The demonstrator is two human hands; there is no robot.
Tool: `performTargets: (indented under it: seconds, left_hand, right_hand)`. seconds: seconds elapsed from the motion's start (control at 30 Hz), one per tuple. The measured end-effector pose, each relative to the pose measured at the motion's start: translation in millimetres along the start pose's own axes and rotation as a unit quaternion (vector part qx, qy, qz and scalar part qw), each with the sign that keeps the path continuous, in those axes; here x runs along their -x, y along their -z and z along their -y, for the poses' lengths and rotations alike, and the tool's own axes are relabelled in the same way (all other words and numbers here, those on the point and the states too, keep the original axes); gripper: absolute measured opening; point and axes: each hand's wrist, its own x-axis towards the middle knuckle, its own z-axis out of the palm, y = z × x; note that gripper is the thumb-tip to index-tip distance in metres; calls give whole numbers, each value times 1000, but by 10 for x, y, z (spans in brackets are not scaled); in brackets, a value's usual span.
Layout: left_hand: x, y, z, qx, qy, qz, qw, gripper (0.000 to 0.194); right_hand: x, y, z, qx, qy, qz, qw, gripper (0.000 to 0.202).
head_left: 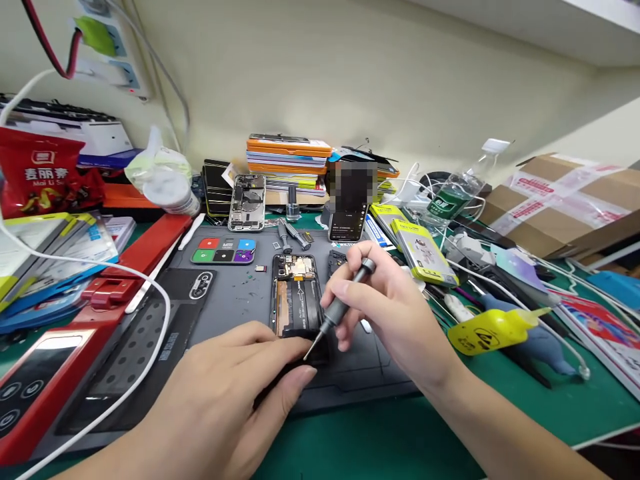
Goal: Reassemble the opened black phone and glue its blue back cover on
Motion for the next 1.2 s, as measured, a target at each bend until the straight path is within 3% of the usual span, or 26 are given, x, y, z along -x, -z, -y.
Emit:
performTargets:
  seconds: [0.43,1.2]
  left_hand:
    - [-8,-7,-18,0,-7,3,1000,16]
    - [-21,-7,-7,-1,-8,0,1000,14]
  right_hand:
    - [5,-38,2,32,-17,0,999,28]
    - [92,-82,32,87,46,0,995,24]
